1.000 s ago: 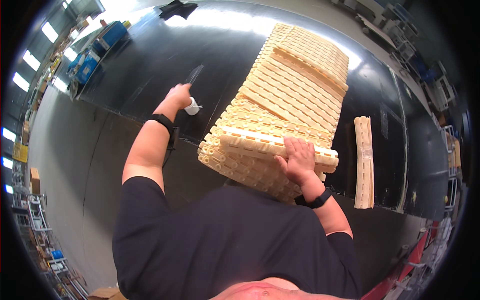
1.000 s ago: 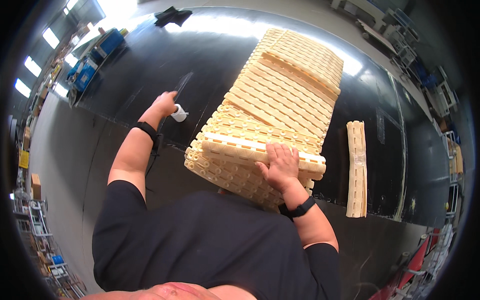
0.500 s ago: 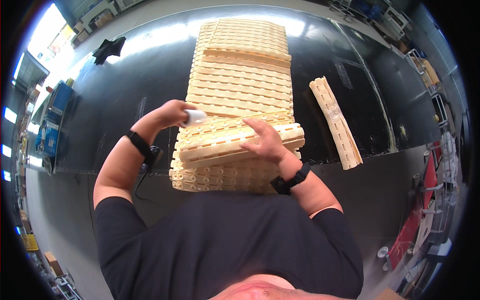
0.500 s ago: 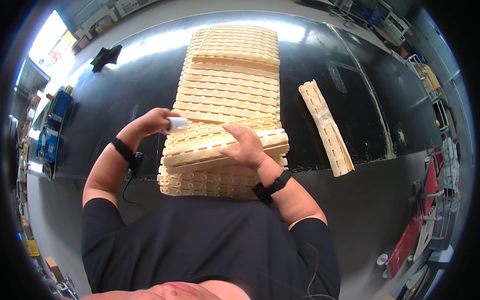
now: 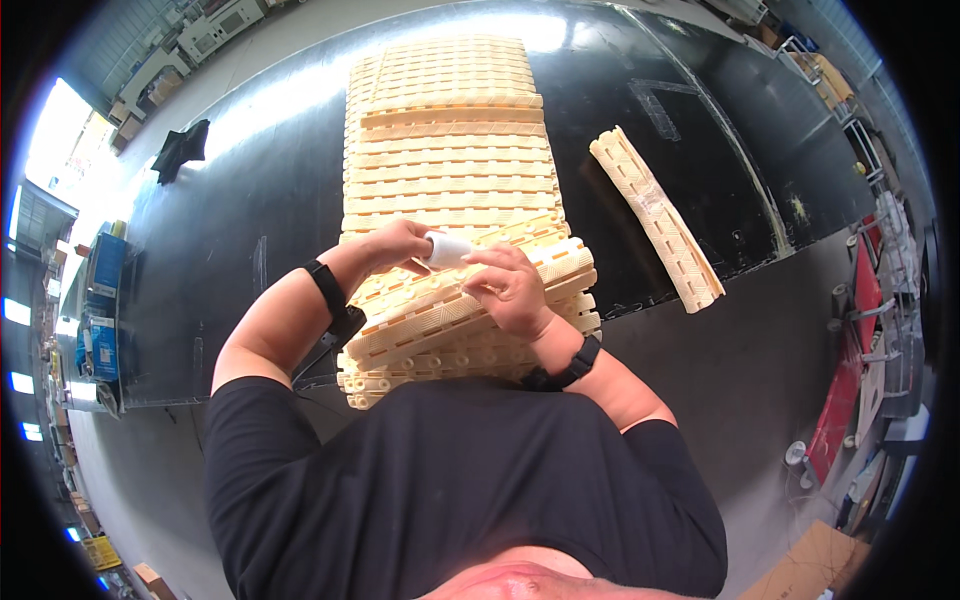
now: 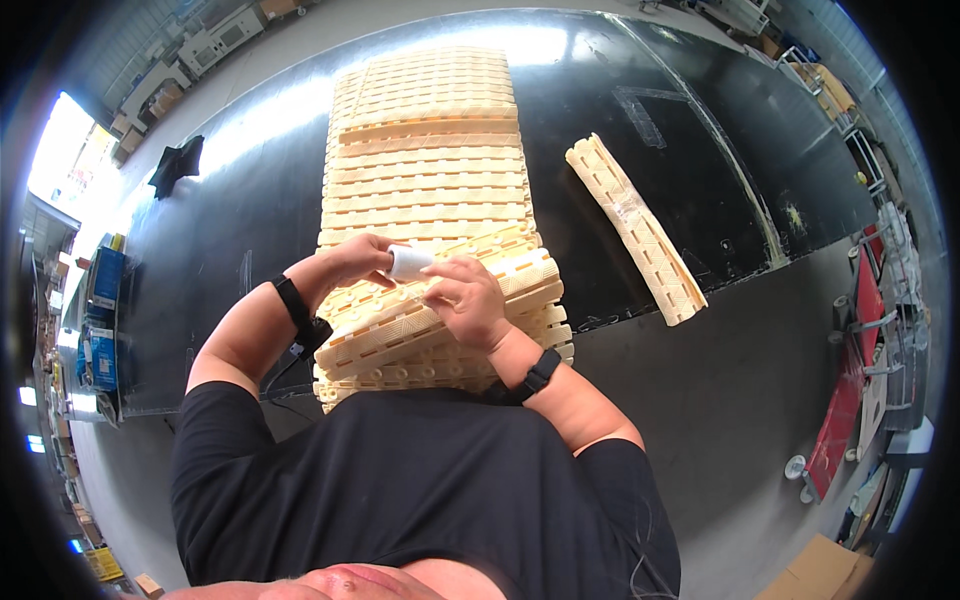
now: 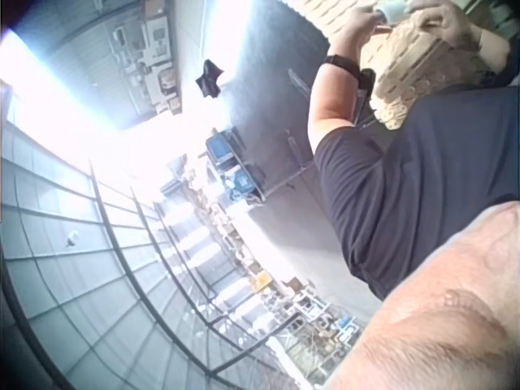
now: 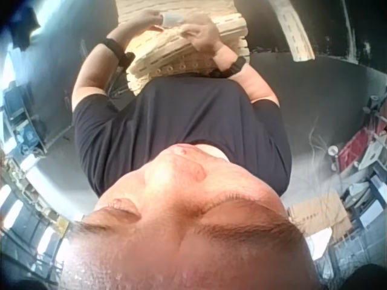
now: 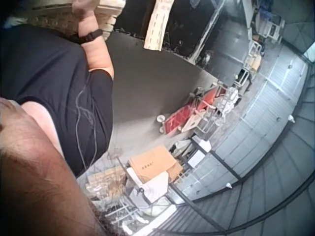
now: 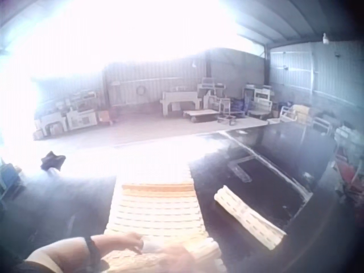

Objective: Organizing and checking foam products on a work table in a factory environment.

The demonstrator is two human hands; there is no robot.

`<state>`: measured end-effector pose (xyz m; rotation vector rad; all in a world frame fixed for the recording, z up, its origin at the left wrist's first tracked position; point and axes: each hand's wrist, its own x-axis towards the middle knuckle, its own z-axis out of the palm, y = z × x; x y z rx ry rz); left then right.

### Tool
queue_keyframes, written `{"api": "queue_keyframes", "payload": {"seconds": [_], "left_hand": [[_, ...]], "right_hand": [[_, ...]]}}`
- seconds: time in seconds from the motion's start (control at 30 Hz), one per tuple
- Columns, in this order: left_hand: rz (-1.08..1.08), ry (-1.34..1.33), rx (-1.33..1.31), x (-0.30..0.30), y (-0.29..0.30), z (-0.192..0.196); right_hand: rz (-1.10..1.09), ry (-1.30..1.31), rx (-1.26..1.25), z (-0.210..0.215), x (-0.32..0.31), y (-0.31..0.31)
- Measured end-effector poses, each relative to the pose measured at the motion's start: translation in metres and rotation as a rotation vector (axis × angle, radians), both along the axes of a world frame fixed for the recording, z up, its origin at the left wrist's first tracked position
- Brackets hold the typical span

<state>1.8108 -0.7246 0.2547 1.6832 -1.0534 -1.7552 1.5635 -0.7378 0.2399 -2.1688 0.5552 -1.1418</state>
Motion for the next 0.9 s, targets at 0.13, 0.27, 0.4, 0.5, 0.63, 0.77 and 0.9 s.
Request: {"api": "queue_keyframes", "payload": {"seconds": [0.13,0.27,0.4,0.5,0.63,0.77,0.9], "left_hand": [[-0.011,-0.811,-0.216,0.024,-0.017,-0.029],[0.032,-0.958,-0.194,0.046,-0.017,-0.019],[-0.180,-1.134,-0.702,0.044,-0.003,0.008],[-0.297,-0.913,-0.705,0.025,-0.011,0.012],[-0.303,-0.882,-0.558,0.013,-0.021,0.002],[-0.087,-0.965,-0.380,0.016,-0.012,0.000],[-0.172,-1.152,-0.756,-0.002,0.005,0.002]], "right_hand": [[0.034,0.158,-0.099,0.004,0.003,0.002],[0.042,0.280,-0.037,0.007,0.004,0.002],[0.057,0.288,0.000,0.006,0.005,0.001],[0.049,0.333,-0.037,0.004,0.003,0.001],[0.098,0.298,-0.036,0.003,-0.003,0.005],[0.090,0.257,-0.094,0.004,-0.007,0.006],[0.092,0.291,-0.104,0.002,-0.011,0.008]]}}
